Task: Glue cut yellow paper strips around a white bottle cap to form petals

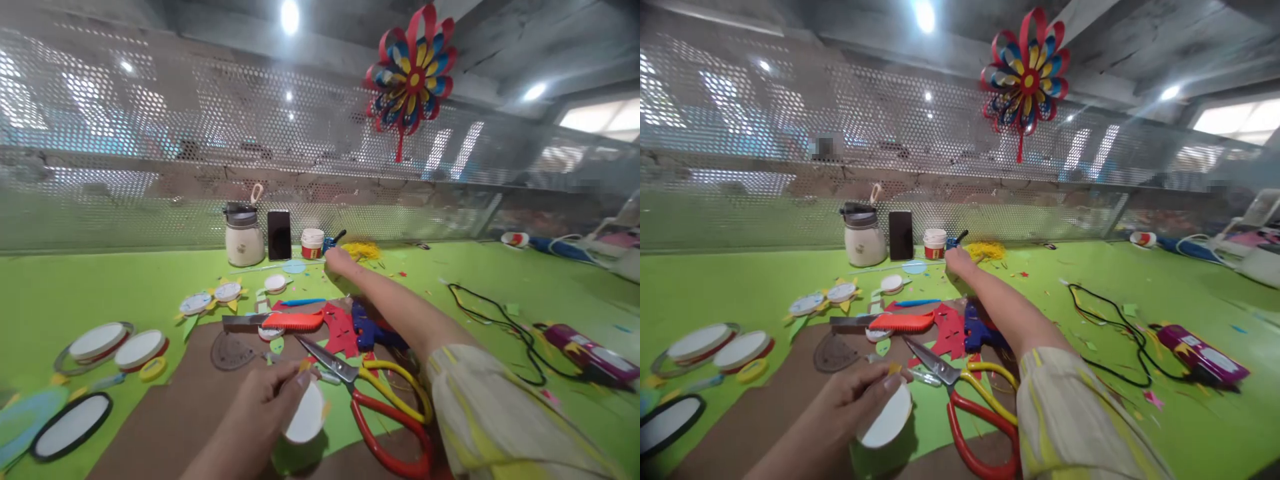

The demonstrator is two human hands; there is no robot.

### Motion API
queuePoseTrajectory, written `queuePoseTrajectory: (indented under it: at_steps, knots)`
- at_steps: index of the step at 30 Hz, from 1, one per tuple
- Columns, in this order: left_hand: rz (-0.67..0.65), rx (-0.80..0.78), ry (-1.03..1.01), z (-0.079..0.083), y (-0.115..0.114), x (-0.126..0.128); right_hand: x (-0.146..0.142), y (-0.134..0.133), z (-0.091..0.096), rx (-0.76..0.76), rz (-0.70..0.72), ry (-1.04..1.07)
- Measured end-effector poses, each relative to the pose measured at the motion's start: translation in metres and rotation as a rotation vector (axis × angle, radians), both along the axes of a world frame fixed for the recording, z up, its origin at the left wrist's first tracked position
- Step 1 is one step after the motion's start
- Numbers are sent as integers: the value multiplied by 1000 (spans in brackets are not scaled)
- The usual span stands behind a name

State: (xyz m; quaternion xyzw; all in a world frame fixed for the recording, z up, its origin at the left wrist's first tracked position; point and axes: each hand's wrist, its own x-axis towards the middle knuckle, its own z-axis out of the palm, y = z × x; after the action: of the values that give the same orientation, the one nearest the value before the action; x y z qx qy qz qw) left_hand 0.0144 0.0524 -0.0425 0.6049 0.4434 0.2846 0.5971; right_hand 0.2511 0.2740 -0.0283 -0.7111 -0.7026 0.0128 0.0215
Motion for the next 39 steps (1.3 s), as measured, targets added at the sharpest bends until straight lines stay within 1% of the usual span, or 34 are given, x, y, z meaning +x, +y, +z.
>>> queuePoseTrajectory:
  at_steps: [3,5,7,9,10,12,13,15,17,18,19,21,23,25,29,31,34,39]
  knots:
    - [-54,-8,27,3,2,-1,6,-5,6,33,3,-32]
    - [-57,-12,2,3,2,1,14,-12,15,50,7,-44]
    - [-30,-13,-37,1,1,2,23,-25,27,56,22,-47]
    - [-7,-7,-55,-1,1,2,32,-47,41,42,60,-41]
    - [1,1,-57,-1,2,2,35,-63,47,28,89,-33]
    - [11,21,-48,2,4,-1,37,-104,58,-14,161,-9]
    - [9,31,-37,6,6,-3,36,-127,61,-39,208,8]
    - [70,26,-33,15,9,-7,32,-178,63,-114,320,47]
    - [116,-28,-71,25,12,-11,25,-226,58,-186,415,80]
    - [120,-85,-104,29,13,-13,21,-246,53,-221,450,87]
    - [145,-117,-169,32,14,-14,18,-263,47,-235,484,86]
    - [158,-160,-217,34,16,-17,12,-285,33,-186,508,72]
    - [126,-185,-200,34,19,-20,7,-294,21,-153,476,53]
    - [83,-154,-132,33,21,-23,3,-295,13,-143,417,49]
    - [26,-56,-23,31,24,-28,1,-288,7,-203,287,232]
    - [2,-17,18,30,25,-30,3,-284,8,-222,229,318]
    - [-20,64,93,26,27,-30,10,-282,12,-225,172,387]
    - [-43,191,215,17,34,-27,27,-295,32,-258,137,567]
